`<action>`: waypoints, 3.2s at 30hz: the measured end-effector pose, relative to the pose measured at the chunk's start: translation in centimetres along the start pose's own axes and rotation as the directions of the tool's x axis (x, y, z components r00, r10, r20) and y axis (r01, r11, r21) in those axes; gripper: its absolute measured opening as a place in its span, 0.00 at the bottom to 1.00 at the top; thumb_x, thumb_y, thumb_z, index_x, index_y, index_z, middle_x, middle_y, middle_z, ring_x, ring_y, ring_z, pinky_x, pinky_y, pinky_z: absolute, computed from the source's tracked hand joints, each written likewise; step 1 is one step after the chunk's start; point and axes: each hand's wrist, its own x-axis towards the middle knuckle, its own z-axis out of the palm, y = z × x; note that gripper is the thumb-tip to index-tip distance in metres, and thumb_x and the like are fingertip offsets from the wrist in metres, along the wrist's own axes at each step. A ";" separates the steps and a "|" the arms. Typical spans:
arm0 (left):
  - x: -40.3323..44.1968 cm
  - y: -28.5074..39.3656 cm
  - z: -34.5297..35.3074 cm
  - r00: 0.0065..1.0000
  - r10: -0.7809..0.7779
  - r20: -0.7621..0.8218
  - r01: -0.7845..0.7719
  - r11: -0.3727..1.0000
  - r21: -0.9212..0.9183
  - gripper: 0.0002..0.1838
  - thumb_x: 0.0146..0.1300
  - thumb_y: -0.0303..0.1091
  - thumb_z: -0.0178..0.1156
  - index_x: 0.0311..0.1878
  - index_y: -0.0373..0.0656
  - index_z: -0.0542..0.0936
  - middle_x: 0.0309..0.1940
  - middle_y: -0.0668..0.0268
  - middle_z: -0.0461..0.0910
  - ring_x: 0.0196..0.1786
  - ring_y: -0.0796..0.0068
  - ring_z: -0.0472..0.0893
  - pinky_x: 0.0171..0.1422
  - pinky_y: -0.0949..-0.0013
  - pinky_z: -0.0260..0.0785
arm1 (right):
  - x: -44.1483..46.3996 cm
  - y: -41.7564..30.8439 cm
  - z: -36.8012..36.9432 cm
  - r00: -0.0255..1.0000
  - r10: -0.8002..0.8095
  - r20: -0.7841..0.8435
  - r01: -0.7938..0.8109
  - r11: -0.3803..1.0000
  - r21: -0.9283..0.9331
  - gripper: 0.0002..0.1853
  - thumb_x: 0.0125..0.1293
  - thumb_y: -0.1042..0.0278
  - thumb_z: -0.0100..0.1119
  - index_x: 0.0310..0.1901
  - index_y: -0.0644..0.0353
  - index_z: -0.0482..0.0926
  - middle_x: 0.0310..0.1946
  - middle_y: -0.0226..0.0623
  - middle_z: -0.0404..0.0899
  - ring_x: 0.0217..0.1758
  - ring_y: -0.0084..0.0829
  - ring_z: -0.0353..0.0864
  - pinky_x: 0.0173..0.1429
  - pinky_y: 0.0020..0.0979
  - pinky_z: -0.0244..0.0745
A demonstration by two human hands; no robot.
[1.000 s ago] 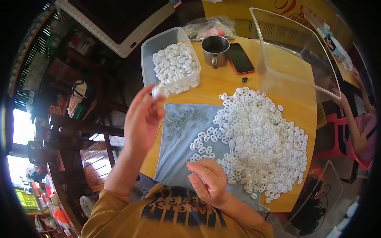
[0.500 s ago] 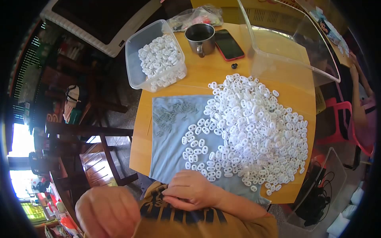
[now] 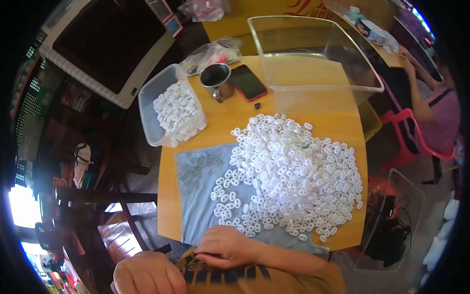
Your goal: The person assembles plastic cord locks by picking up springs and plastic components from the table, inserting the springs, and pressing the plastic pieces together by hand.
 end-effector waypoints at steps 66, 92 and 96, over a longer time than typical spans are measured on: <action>-6.3 -12.5 -7.5 0.831 -0.501 -0.240 0.239 -0.069 0.969 0.25 0.39 0.24 0.68 0.47 0.43 0.78 0.48 0.62 0.77 0.51 0.61 0.77 0.55 0.57 0.65 | -2.8 0.8 2.9 0.911 0.242 0.334 -0.245 0.969 -0.033 0.10 0.56 0.65 0.56 0.21 0.59 0.72 0.22 0.36 0.70 0.27 0.36 0.72 0.33 0.36 0.69; -4.6 -14.7 -8.4 0.850 -0.374 -0.371 0.278 -0.280 0.919 0.12 0.45 0.29 0.68 0.36 0.43 0.81 0.33 0.65 0.77 0.39 0.63 0.76 0.45 0.62 0.65 | -2.9 0.4 2.7 0.918 0.256 0.302 -0.259 0.965 -0.030 0.09 0.54 0.65 0.56 0.22 0.59 0.74 0.23 0.37 0.71 0.29 0.37 0.74 0.33 0.38 0.71; -4.5 -14.8 -8.4 0.833 -0.376 -0.405 0.292 -0.323 0.900 0.11 0.45 0.28 0.67 0.35 0.42 0.80 0.33 0.65 0.77 0.38 0.62 0.76 0.45 0.62 0.65 | -2.8 0.4 2.8 0.913 0.258 0.316 -0.262 0.965 -0.030 0.09 0.54 0.65 0.56 0.22 0.60 0.74 0.23 0.37 0.72 0.29 0.38 0.74 0.33 0.38 0.71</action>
